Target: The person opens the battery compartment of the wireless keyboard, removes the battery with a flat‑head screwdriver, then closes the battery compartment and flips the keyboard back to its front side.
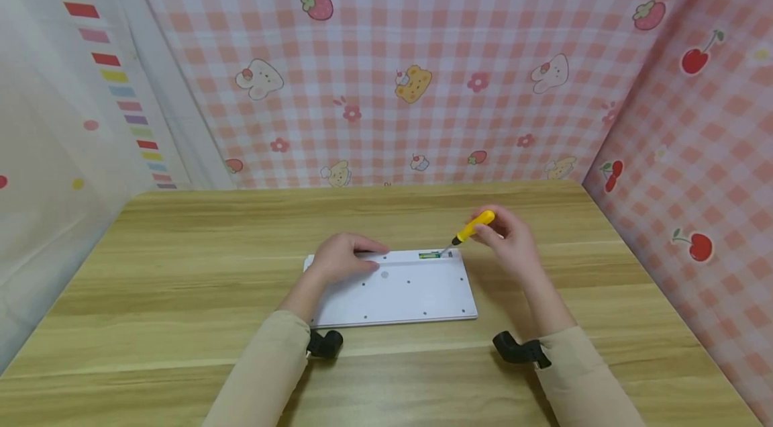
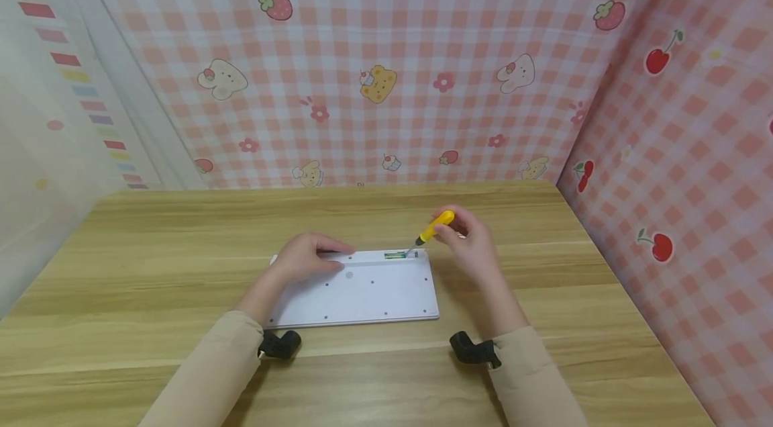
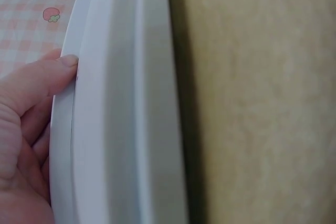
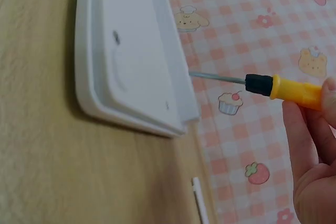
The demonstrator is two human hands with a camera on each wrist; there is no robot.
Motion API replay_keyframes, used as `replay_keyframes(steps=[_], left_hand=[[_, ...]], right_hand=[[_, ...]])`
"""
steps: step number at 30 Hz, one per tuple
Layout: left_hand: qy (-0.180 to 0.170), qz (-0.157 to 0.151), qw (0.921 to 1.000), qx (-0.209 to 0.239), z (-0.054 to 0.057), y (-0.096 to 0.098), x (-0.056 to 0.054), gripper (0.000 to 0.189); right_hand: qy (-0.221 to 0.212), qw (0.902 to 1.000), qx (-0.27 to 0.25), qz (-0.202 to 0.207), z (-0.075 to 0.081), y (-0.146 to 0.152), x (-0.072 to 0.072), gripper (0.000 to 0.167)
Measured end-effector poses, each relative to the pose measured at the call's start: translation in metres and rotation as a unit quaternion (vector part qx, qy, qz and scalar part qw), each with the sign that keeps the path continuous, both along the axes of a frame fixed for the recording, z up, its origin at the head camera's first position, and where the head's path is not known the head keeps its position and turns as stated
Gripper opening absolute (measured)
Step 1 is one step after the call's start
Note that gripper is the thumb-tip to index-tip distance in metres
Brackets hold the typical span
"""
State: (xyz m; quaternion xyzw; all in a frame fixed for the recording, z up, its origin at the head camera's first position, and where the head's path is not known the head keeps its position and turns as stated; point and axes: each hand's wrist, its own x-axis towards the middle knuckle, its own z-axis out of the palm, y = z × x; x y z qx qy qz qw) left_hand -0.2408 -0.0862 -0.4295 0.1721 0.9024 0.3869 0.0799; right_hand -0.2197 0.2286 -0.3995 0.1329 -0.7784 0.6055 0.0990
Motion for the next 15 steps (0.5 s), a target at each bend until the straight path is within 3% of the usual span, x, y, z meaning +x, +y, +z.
replay_keyframes(steps=[4,9,15], left_hand=[[0.003,0.0,1.0,-0.001,-0.001,0.0,0.0,0.028],[0.002,0.003,1.0,-0.002,0.0,0.0,0.0,0.028],[-0.002,0.004,1.0,-0.002,0.001,0.0,0.002,0.028]], right_hand=[[-0.035,0.9971,-0.067,-0.003,-0.01,0.008,-0.003,0.021],[-0.074,0.9844,-0.16,-0.008,-0.022,0.016,-0.004,0.015],[-0.092,0.9709,-0.221,-0.008,-0.029,0.018,-0.005,0.014]])
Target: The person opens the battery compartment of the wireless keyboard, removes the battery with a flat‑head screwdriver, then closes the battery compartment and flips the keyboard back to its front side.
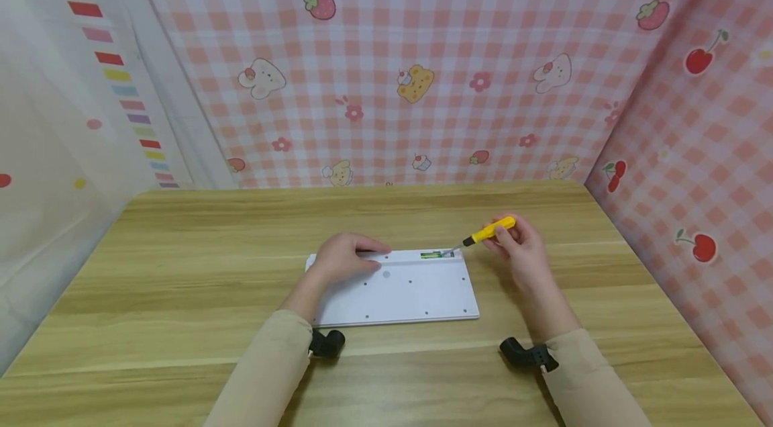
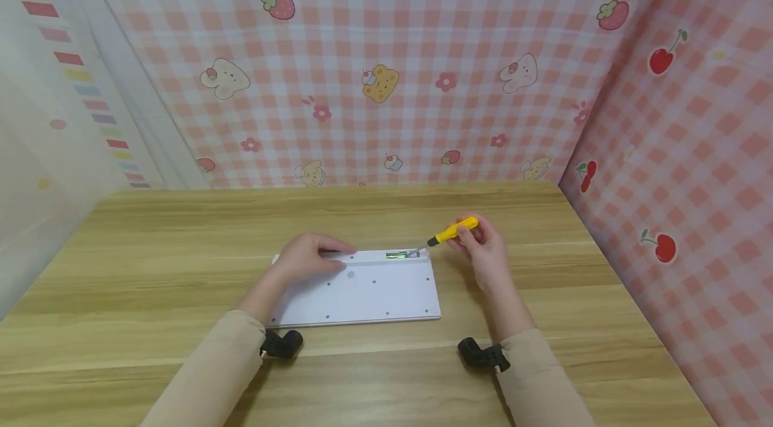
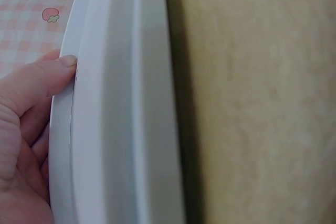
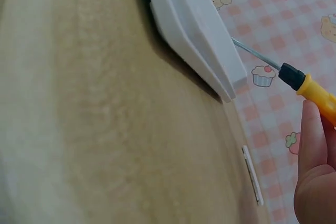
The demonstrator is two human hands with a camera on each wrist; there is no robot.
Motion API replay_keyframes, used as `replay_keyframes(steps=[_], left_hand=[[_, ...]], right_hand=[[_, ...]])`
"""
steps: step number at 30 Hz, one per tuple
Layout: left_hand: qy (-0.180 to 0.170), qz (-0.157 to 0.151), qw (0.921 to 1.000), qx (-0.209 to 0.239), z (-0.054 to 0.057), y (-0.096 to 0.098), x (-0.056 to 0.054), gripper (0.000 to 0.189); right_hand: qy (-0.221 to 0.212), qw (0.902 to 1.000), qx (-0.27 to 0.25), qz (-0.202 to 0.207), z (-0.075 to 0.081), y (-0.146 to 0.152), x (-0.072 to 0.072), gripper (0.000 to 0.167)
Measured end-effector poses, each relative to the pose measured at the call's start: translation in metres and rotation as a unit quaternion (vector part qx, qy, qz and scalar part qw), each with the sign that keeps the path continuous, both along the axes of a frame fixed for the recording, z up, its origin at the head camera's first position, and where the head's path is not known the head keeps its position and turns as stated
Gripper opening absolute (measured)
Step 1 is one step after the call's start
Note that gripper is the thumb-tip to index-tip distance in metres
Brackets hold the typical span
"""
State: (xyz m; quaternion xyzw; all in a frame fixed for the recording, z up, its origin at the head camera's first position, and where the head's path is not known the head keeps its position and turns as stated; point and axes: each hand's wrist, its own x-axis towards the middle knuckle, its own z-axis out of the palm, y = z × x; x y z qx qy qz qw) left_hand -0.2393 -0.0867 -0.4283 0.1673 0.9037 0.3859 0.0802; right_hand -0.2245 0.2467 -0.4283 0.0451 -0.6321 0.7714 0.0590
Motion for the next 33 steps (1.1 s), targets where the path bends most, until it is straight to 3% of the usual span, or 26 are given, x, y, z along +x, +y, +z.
replay_keyframes(steps=[8,15,21,26,33], left_hand=[[-0.002,0.003,1.0,0.0,-0.001,-0.002,-0.001,0.028],[0.003,-0.006,1.0,-0.002,0.001,-0.001,0.0,0.027],[0.006,-0.011,0.9999,0.0,-0.001,-0.001,0.0,0.027],[0.002,-0.01,0.9999,0.006,-0.003,-0.001,-0.001,0.027],[0.0,-0.007,0.9999,0.007,-0.002,0.0,-0.001,0.027]], right_hand=[[-0.006,0.9998,-0.018,-0.01,-0.001,-0.005,0.0,0.014],[0.014,0.9992,-0.03,0.024,0.0,-0.027,-0.003,0.013],[0.035,0.9982,-0.041,0.027,0.009,-0.029,-0.002,0.013],[0.073,0.9965,0.04,0.005,0.019,-0.017,0.005,0.014],[0.122,0.9762,0.179,-0.012,0.03,-0.009,0.01,0.016]])
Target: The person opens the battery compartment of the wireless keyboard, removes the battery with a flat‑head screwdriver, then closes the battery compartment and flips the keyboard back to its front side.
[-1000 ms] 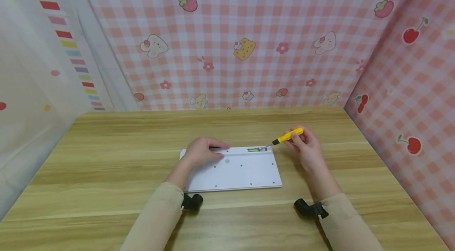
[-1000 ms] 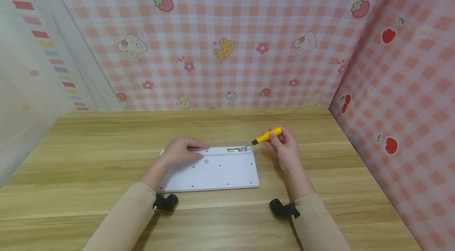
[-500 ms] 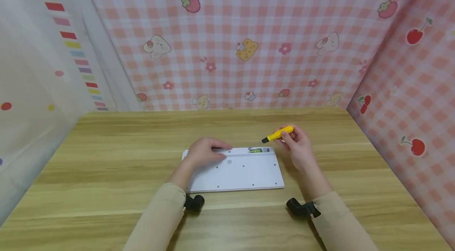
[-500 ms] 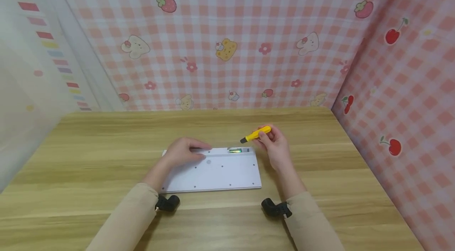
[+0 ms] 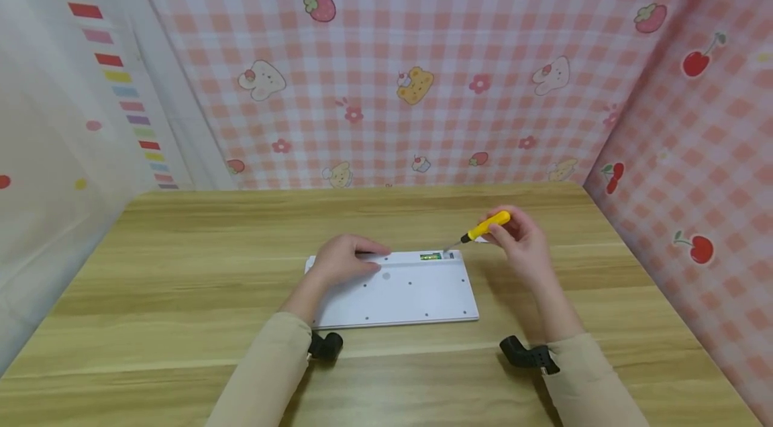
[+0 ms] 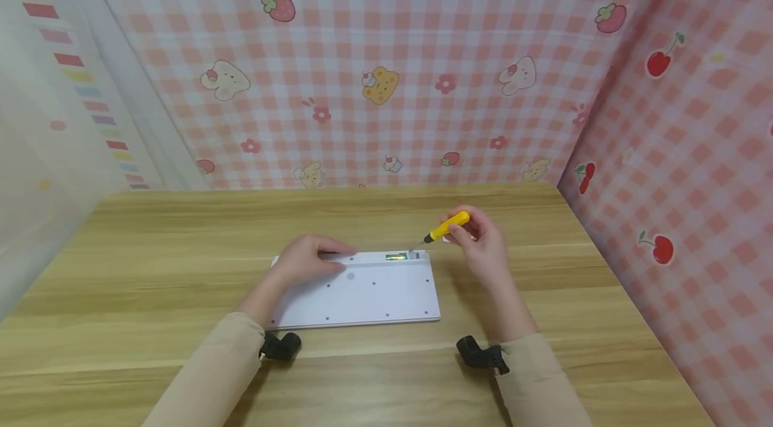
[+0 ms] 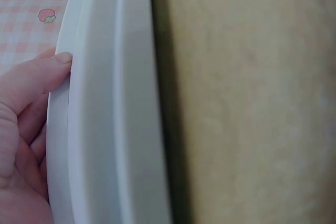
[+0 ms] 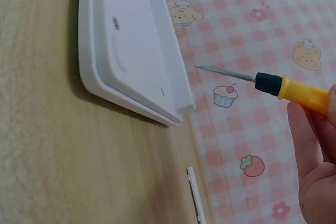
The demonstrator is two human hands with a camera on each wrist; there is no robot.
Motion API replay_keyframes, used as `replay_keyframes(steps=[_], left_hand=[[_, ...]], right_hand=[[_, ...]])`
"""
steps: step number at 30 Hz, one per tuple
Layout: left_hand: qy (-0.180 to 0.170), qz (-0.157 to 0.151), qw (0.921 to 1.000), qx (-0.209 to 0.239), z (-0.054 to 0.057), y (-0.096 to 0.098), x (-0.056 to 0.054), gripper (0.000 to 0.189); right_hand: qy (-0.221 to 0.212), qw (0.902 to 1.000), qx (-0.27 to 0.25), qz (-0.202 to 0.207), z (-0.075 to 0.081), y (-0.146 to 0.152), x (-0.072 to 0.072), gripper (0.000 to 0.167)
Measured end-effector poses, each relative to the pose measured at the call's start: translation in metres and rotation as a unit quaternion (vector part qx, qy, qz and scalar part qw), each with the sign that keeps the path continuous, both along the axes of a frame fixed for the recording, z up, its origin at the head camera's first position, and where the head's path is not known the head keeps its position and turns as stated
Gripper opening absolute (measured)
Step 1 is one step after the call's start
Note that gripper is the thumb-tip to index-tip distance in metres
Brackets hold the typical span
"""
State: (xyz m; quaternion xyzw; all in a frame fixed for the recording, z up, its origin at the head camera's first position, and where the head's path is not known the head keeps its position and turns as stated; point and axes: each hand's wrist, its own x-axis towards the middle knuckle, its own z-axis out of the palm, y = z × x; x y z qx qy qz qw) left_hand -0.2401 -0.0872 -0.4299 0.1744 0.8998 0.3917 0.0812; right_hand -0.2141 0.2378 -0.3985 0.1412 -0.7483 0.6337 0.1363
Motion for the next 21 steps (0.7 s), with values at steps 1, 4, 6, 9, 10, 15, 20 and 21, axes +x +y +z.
replay_keyframes(steps=[1,4,6,9,10,15,20,21], left_hand=[[0.0,0.0,1.0,-0.001,0.0,0.0,0.0,0.027],[-0.001,0.001,1.0,-0.004,0.0,0.0,0.0,0.027],[-0.001,0.002,1.0,-0.004,0.0,0.0,0.0,0.027],[0.0,0.002,1.0,-0.004,0.0,0.0,0.0,0.027],[0.002,0.002,1.0,-0.003,0.0,0.0,0.0,0.027],[0.006,-0.001,1.0,0.0,-0.001,0.0,0.0,0.027],[0.008,-0.003,1.0,0.001,0.0,0.0,0.0,0.027],[0.009,-0.003,1.0,0.002,0.0,0.0,0.001,0.027]], right_hand=[[0.002,0.9999,0.011,0.001,0.0,-0.001,0.0,0.017],[0.0,0.9994,0.033,0.004,0.0,-0.004,0.0,0.018],[0.0,0.9988,0.048,0.004,0.001,-0.006,0.0,0.019],[0.003,0.9975,0.07,0.003,0.003,-0.009,0.0,0.019],[0.004,0.9969,0.078,0.001,0.004,-0.01,0.0,0.019],[-0.023,0.9964,0.081,-0.002,0.005,-0.01,0.001,0.02],[-0.089,0.996,0.004,-0.008,-0.005,-0.003,-0.001,0.027],[-0.101,0.9947,-0.017,-0.01,-0.008,-0.002,-0.001,0.028]])
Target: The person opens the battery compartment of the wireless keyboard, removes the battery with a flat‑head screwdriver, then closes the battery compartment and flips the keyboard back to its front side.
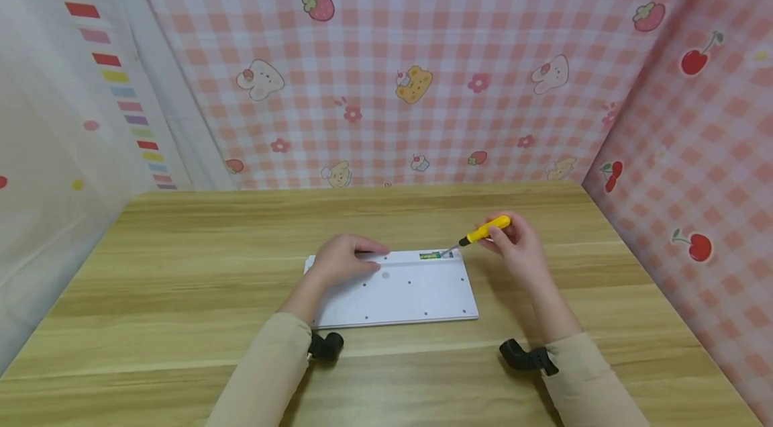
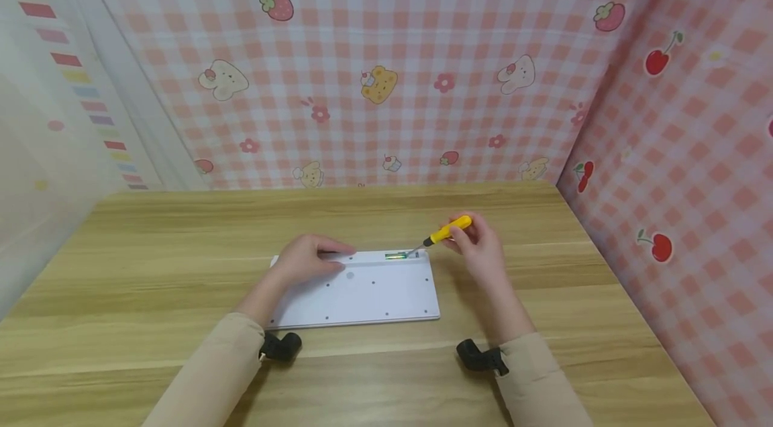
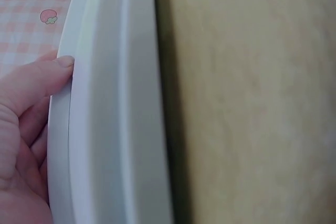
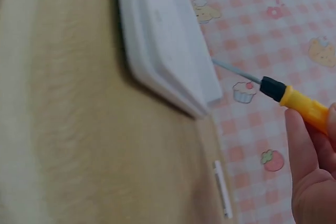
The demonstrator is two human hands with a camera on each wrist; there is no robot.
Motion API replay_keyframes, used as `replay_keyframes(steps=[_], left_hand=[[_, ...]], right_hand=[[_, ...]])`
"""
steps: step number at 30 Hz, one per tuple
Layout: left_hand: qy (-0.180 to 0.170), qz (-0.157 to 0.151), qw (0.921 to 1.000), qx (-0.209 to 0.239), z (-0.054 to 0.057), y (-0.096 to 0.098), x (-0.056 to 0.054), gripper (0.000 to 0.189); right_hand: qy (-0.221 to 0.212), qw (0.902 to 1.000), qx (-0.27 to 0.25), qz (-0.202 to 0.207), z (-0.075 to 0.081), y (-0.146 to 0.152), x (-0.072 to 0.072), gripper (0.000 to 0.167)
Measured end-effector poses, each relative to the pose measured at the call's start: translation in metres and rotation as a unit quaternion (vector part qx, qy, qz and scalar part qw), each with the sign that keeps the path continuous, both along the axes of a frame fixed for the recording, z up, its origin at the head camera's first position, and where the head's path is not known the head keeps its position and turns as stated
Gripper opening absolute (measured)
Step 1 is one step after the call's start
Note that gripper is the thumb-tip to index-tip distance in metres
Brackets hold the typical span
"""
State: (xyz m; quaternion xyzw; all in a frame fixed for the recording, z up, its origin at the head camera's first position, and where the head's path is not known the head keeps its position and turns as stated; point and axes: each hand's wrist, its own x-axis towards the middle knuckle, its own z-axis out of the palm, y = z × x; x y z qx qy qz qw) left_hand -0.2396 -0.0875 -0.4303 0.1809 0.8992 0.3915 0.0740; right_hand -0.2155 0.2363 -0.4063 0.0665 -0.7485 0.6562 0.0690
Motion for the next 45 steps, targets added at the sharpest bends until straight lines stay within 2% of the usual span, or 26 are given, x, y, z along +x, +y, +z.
replay_keyframes(steps=[4,10,19,22,29,36,41,45], left_hand=[[0.001,0.0,1.0,0.0,0.0,0.0,0.0,0.028],[0.002,0.002,1.0,-0.003,-0.001,-0.001,-0.001,0.028],[-0.001,0.005,0.9999,-0.013,-0.001,0.0,-0.002,0.028],[0.004,0.003,0.9999,-0.015,-0.001,0.001,-0.002,0.028],[0.001,-0.001,0.9999,-0.014,-0.001,0.002,-0.003,0.027],[0.0,-0.001,0.9999,-0.01,-0.001,0.002,-0.001,0.028],[0.0,0.002,0.9999,-0.01,0.001,0.002,-0.001,0.028],[-0.003,0.001,1.0,-0.009,0.001,0.003,-0.001,0.028]], right_hand=[[-0.036,0.9969,-0.068,-0.015,-0.009,0.003,-0.001,0.029],[-0.064,0.9878,-0.141,-0.017,-0.018,0.007,0.0,0.028],[-0.111,0.9726,-0.203,-0.022,-0.022,0.011,0.002,0.022],[-0.106,0.9693,-0.221,-0.015,-0.02,0.006,0.002,0.018],[-0.069,0.9835,-0.167,0.014,-0.01,-0.014,-0.002,0.015],[-0.074,0.974,-0.213,0.016,-0.008,-0.009,-0.002,0.014],[-0.052,0.9679,-0.244,0.028,-0.008,0.003,0.0,0.01],[-0.039,0.9606,-0.27,0.051,-0.008,0.016,0.003,0.013]])
